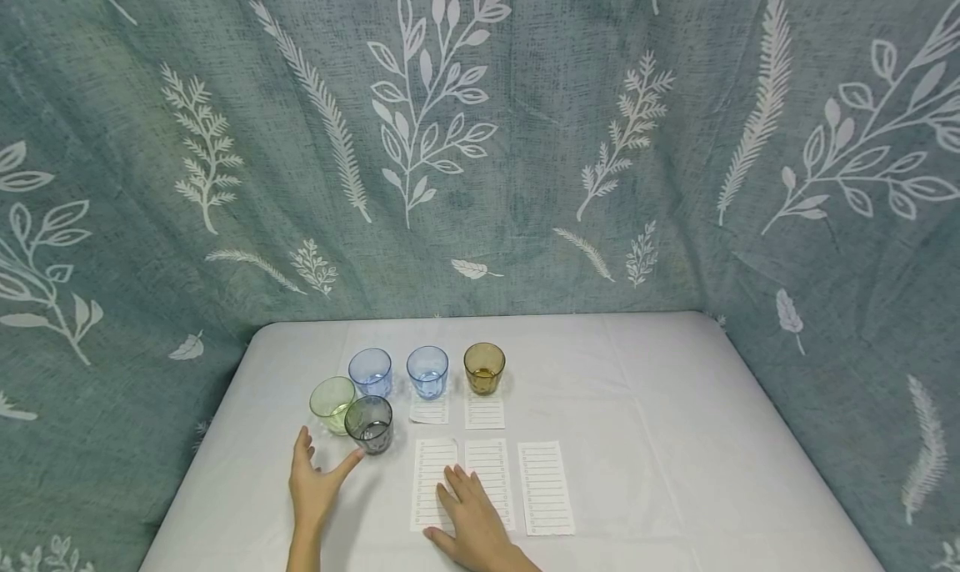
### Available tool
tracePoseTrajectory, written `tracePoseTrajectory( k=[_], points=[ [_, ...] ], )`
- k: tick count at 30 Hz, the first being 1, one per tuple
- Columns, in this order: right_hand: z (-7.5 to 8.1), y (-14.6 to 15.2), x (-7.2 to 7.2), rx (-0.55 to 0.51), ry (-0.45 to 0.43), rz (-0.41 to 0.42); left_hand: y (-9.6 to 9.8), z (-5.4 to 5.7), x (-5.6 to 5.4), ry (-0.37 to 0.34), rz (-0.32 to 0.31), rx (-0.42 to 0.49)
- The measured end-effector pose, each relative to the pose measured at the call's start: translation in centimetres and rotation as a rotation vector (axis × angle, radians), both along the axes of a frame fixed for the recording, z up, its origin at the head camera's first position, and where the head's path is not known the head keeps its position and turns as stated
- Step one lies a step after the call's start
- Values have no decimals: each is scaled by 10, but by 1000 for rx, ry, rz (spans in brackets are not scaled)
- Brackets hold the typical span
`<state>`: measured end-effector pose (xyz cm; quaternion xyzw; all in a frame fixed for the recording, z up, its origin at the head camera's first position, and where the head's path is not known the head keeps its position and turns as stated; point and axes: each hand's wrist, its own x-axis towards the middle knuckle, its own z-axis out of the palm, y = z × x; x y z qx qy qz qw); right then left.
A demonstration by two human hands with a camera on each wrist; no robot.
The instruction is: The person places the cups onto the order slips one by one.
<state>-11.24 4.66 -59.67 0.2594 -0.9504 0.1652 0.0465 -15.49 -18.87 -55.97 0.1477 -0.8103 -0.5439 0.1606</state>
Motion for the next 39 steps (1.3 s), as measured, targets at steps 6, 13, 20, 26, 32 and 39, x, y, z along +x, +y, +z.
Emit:
tracePoseTrajectory(
  k=[6, 13, 20, 26, 32, 39],
  points=[
    [-1, 0, 0, 3, 2, 6, 3, -2, -5, 13, -18, 19],
    [-1, 0, -1, 22, 34, 5, 7, -3, -10, 18, -27, 39],
    [4, 4, -2, -1, -4, 27, 9, -3, -14, 28, -24, 36],
    [9, 9, -5, 12, -64, 65, 10, -1, -16, 36, -20, 36],
    [8, 12, -7, -32, -100, 60, 13, -2, -18, 56, 8, 80],
    [3, 13, -7, -42, -90, 44, 17, 0, -18, 48, 43, 47]
  ],
)
